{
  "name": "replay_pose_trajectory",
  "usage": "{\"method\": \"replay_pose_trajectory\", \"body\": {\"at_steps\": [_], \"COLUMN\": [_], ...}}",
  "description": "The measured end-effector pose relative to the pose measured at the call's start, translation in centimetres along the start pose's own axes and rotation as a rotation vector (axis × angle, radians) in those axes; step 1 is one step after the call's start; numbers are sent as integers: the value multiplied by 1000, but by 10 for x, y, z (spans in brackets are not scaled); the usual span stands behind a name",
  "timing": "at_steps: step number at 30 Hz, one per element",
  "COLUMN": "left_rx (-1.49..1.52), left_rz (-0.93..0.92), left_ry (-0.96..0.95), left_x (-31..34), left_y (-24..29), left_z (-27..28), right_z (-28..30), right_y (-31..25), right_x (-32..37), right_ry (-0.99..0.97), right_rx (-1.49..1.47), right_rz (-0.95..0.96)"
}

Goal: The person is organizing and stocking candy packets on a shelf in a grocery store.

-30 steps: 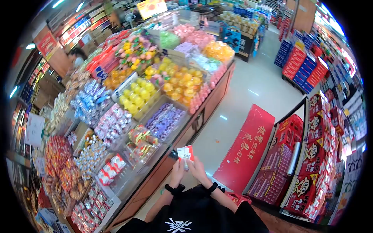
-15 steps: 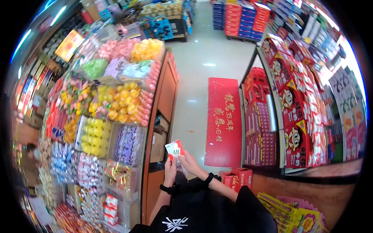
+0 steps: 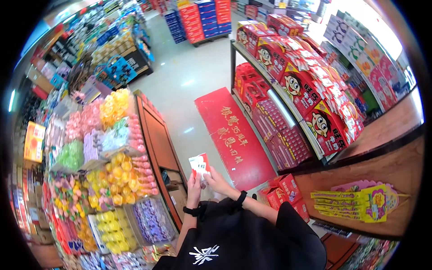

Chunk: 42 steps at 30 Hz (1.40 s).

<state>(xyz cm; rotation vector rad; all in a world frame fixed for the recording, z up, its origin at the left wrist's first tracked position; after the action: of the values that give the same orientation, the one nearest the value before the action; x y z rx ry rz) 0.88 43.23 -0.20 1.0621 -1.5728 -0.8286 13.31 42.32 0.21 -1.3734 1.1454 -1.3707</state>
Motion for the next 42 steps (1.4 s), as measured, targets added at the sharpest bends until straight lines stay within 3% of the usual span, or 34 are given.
{"method": "replay_pose_trajectory", "body": {"at_steps": [11, 14, 22, 29, 31, 40, 42], "left_rx": [-29, -5, -74, -173, -166, -224, -228], "left_rz": [30, 67, 122, 185, 184, 187, 238], "left_ry": [-229, -275, -479, -600, -632, -743, -813], "left_x": [-104, -115, -160, -209, -228, -298, -302], "left_y": [18, 27, 21, 22, 20, 40, 40], "left_z": [10, -10, -62, -132, -157, -295, -331], "right_z": [-9, 1, 47, 106, 133, 245, 277], "right_y": [-14, -10, -16, 0, -6, -43, -43], "right_x": [-72, -81, -98, -139, -153, -212, -212], "right_ry": [207, 272, 521, 717, 733, 929, 962], "right_rx": [17, -85, 14, -96, -43, -325, -309], "right_rz": [37, 55, 2, 67, -3, 147, 76]}}
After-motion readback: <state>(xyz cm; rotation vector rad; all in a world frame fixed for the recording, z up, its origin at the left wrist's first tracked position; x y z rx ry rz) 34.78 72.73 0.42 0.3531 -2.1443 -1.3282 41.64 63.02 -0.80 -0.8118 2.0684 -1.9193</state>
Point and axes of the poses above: each hand's wrist, its own x-axis away from the middle knuckle, its own z-axis out of the back of the hand, y = z × x, the point moved 3 cm from there along -x, towards the middle knuckle, and after that the axes turned 4 degrees about y, right-handed, at the moved point
